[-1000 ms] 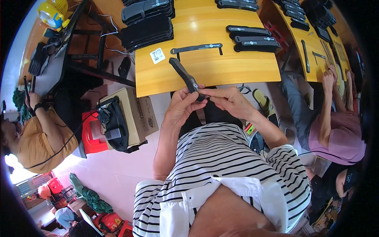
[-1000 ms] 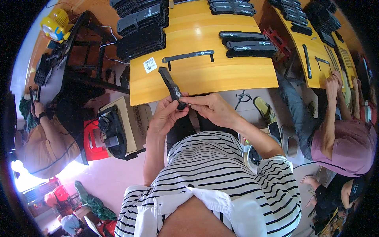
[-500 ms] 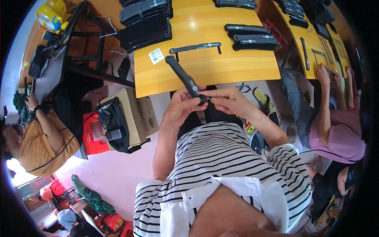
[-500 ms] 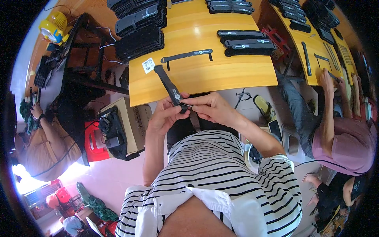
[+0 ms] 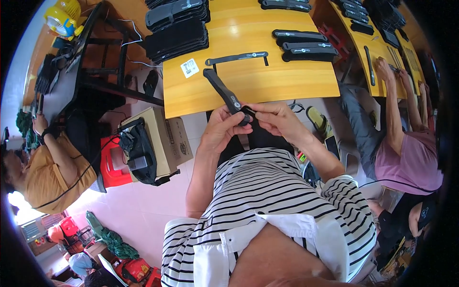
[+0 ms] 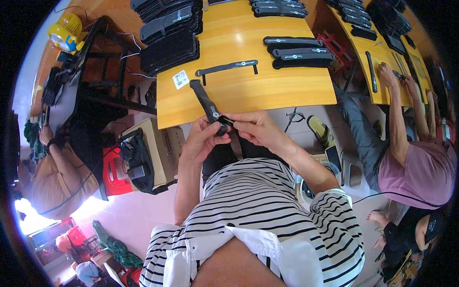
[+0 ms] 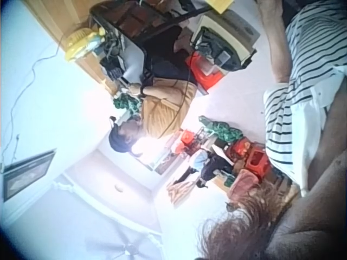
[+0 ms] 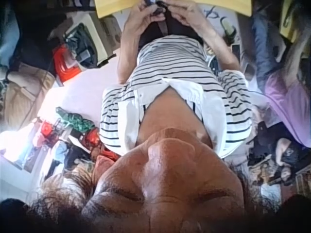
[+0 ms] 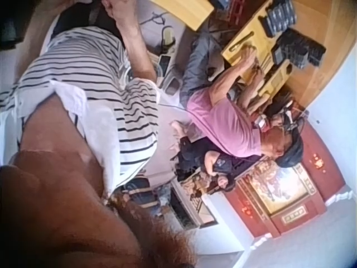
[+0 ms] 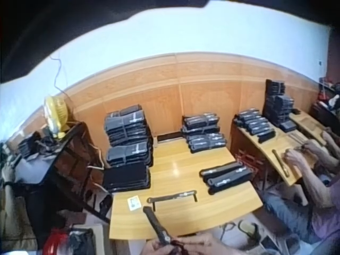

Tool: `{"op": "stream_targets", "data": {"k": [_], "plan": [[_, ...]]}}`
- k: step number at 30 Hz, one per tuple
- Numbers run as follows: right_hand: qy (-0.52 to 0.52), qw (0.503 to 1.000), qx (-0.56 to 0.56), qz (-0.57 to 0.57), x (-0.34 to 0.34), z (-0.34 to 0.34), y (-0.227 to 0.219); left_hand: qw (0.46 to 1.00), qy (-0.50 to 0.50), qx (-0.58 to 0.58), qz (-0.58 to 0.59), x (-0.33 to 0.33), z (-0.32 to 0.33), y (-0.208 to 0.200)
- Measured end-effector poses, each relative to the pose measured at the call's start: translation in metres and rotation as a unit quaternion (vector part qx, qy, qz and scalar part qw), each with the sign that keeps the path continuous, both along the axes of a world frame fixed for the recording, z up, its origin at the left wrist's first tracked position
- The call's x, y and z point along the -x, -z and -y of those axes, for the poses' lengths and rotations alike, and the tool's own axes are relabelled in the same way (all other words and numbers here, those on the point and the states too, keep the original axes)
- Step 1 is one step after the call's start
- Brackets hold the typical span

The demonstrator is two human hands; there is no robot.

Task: The user is seen checking and labeling black hardware handles using tweezers in a workshop.

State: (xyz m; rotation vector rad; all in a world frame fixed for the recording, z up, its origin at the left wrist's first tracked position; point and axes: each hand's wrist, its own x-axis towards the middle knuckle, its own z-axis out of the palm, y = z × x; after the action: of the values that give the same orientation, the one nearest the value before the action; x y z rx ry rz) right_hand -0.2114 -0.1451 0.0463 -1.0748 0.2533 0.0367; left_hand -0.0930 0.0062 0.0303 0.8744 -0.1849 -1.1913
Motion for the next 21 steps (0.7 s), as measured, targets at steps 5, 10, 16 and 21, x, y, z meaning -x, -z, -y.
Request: {"op": "stream_targets", "data": {"k": [5,10,16,21], "plan": [[0.048,0.99,0.13,0.008,-0.007,0.012,0.0,0.999,0.043,0.008,-0.028,0.003,-0.003,0.002],[0.11,0.962,0.247,0.017,-0.016,0.03,0.004,0.995,0.094,0.014,-0.028,0.014,-0.003,0.002],[0.035,0.975,0.206,0.07,-0.012,0.026,-0.008,0.979,0.116,0.114,-0.127,0.007,0.0,0.012],[-0.022,0.971,0.228,0.074,-0.005,0.018,-0.012,0.98,0.005,0.06,-0.19,0.006,0.007,0.009]]}}
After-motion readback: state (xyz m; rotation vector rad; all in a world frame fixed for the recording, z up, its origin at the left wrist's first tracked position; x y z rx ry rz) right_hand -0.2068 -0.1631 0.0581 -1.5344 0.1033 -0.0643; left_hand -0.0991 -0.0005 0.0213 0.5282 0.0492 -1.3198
